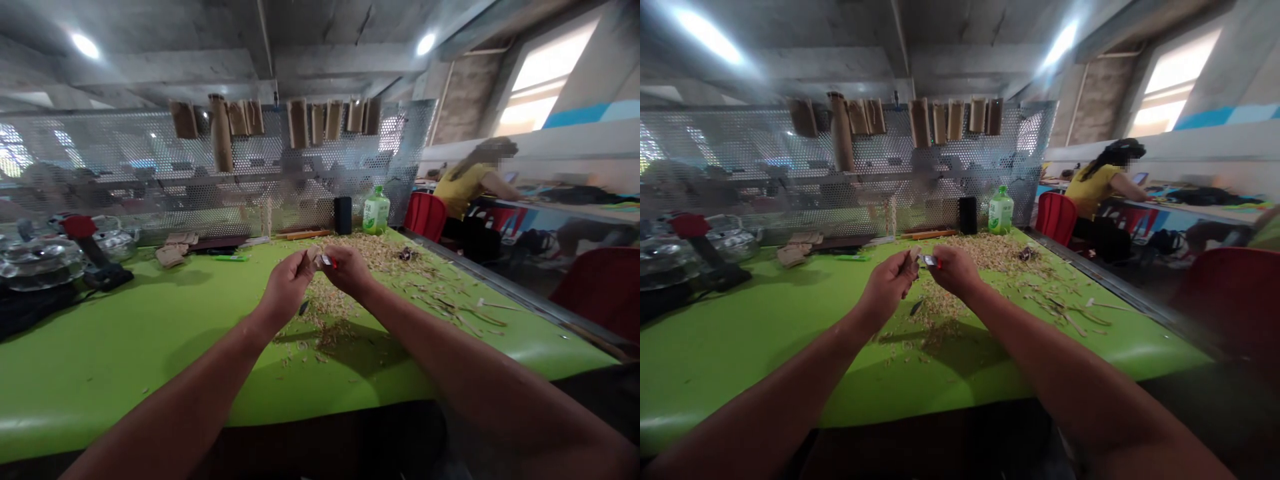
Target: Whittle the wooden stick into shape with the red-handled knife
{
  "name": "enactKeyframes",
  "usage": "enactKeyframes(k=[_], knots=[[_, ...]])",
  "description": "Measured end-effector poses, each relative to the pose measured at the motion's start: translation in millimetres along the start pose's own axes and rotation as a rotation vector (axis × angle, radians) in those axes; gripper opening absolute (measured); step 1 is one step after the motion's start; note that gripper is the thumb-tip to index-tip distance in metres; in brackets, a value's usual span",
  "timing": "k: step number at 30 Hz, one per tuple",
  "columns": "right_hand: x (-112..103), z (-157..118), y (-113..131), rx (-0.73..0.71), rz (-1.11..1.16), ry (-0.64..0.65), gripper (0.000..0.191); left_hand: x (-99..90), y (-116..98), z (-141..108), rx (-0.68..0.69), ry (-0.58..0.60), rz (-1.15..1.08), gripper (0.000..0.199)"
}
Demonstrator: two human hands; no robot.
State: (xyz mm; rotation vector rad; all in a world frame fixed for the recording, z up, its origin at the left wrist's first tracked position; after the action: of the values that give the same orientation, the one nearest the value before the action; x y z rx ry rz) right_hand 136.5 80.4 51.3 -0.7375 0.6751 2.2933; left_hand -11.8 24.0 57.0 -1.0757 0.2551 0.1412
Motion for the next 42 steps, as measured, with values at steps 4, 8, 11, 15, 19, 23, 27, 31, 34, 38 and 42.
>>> enactKeyframes(k=[4, 8, 11, 15, 19, 23, 27, 31, 34, 38, 42], knots=[[-3.4, 0.1, -1.0, -0.003, 0.011, -0.008, 0.028, -0.1, -1.3, -0.6, -0.007, -0.005, 0.002, 0.021], [-3.3, -0.3, -1.2, 0.011, 0.007, 0.001, 0.028, 0.4, -1.7, -1.0, 0.000, -0.003, 0.004, 0.022], [-1.7, -0.4, -1.0, -0.001, 0.005, 0.001, 0.028, 0.7, -0.8, -0.6, 0.015, -0.001, 0.016, 0.024], [-0.5, -0.2, -1.9, -0.016, 0.024, -0.024, 0.028, 0.7, 0.6, 0.5, 0.041, 0.005, 0.022, 0.028], [-0.6, -0.1, -2.0, -0.033, 0.037, -0.028, 0.027, 0.6, 0.0, 0.2, 0.045, 0.008, 0.023, 0.028], [-0.6, -0.1, -2.5, -0.027, 0.034, -0.027, 0.026, 1.1, -2.6, -0.9, 0.057, 0.012, 0.025, 0.025], [-0.9, -0.1, -3.1, -0.015, 0.015, -0.020, 0.024, -0.6, -3.9, -0.3, 0.088, 0.016, 0.069, 0.022], [-2.5, 0.1, -2.3, -0.017, -0.017, -0.001, 0.023, -5.0, -5.4, 1.3, 0.146, 0.028, 0.184, 0.021], [-3.6, 0.2, -1.8, -0.012, -0.036, 0.018, 0.021, -6.5, -6.0, 1.8, 0.161, 0.048, 0.222, 0.021], [-4.1, 0.2, -1.4, -0.013, -0.044, 0.039, 0.022, -5.0, -4.6, 1.7, 0.153, 0.048, 0.213, 0.022], [-4.1, 0.6, -0.5, -0.029, -0.019, 0.046, 0.024, -3.4, -2.6, 1.7, 0.149, 0.026, 0.225, 0.023]])
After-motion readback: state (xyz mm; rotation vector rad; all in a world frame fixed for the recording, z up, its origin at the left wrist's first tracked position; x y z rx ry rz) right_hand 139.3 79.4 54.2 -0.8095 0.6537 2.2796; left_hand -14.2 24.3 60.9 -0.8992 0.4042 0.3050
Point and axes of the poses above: each hand's wrist, its own z-axis towards the middle knuckle, its own x-axis out of the palm, y = z × x, the point moved 4 cm from there along z, towards the middle knuckle, and after that the axes turned 2 degrees about -x, right-handed, at the moved point
